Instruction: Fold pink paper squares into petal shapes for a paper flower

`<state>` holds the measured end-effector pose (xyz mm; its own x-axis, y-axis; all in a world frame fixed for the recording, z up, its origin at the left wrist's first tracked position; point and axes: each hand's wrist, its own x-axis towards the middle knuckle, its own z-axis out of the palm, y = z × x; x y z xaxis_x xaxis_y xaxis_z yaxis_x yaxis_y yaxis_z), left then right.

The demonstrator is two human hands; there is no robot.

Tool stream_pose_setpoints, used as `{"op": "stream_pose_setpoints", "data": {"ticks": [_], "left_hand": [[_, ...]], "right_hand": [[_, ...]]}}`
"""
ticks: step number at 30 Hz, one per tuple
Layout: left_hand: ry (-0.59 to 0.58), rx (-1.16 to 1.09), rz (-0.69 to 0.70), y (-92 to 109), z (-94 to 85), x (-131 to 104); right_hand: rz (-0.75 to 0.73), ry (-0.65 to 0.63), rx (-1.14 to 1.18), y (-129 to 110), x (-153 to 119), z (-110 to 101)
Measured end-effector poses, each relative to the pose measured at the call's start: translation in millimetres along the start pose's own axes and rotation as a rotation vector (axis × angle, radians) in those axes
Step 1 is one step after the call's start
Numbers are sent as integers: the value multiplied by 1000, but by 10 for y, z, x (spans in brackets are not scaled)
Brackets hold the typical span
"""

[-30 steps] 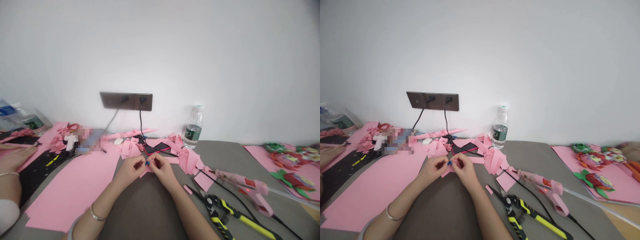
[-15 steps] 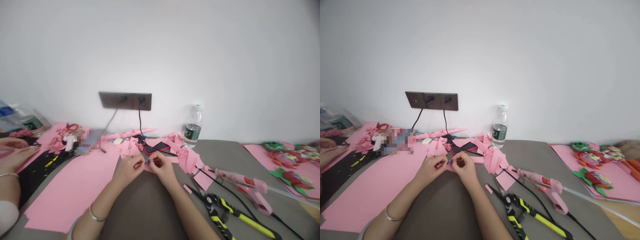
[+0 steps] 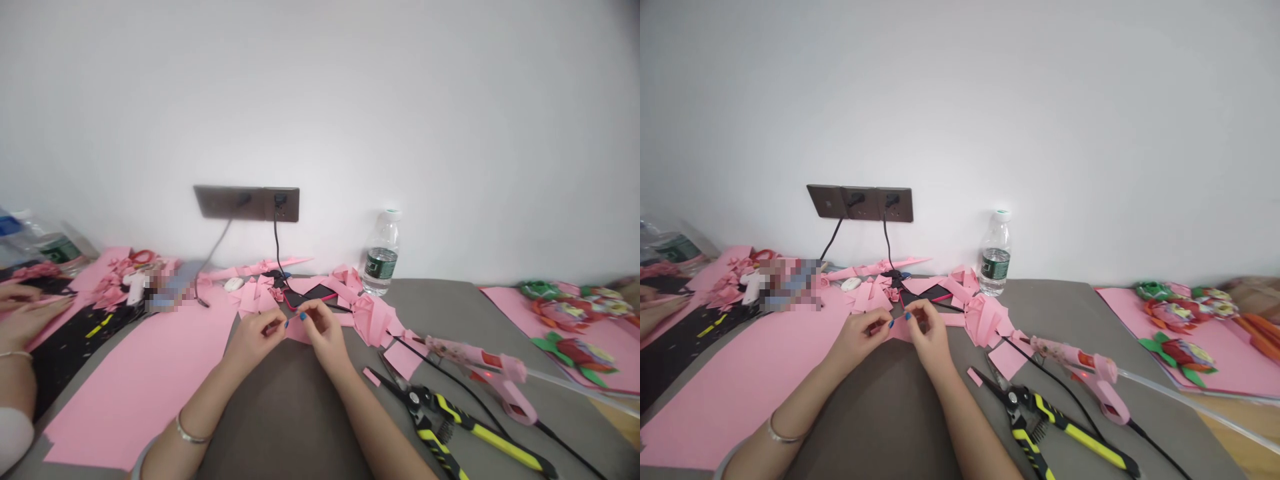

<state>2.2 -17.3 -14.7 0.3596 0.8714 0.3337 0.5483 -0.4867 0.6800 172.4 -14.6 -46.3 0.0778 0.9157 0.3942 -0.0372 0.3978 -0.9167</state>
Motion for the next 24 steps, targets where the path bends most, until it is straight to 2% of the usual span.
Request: {"op": "stream_pose_setpoints", "data": {"ticks": [4,8,11,16,20,24], "left_hand": [[-30,28,5,22,5,-9],[-112,94,1,33,3,-2],[-107,138,-12,31,1,12],[-34,156,-60,26,-59,30],[-5,107,-89,-66,-199,29],[196,12,-129,-217,-310,32]], "right_hand": [[-22,-118,-64,-41,-30,38],[7,-188,-60,-63,-44,27],[4,-205,-62,-63,-43,14],[-11,-65,-52,-25,-25,-3],[-12,28,15,9,4,-48],[12,211,79,22,50,-128]]}}
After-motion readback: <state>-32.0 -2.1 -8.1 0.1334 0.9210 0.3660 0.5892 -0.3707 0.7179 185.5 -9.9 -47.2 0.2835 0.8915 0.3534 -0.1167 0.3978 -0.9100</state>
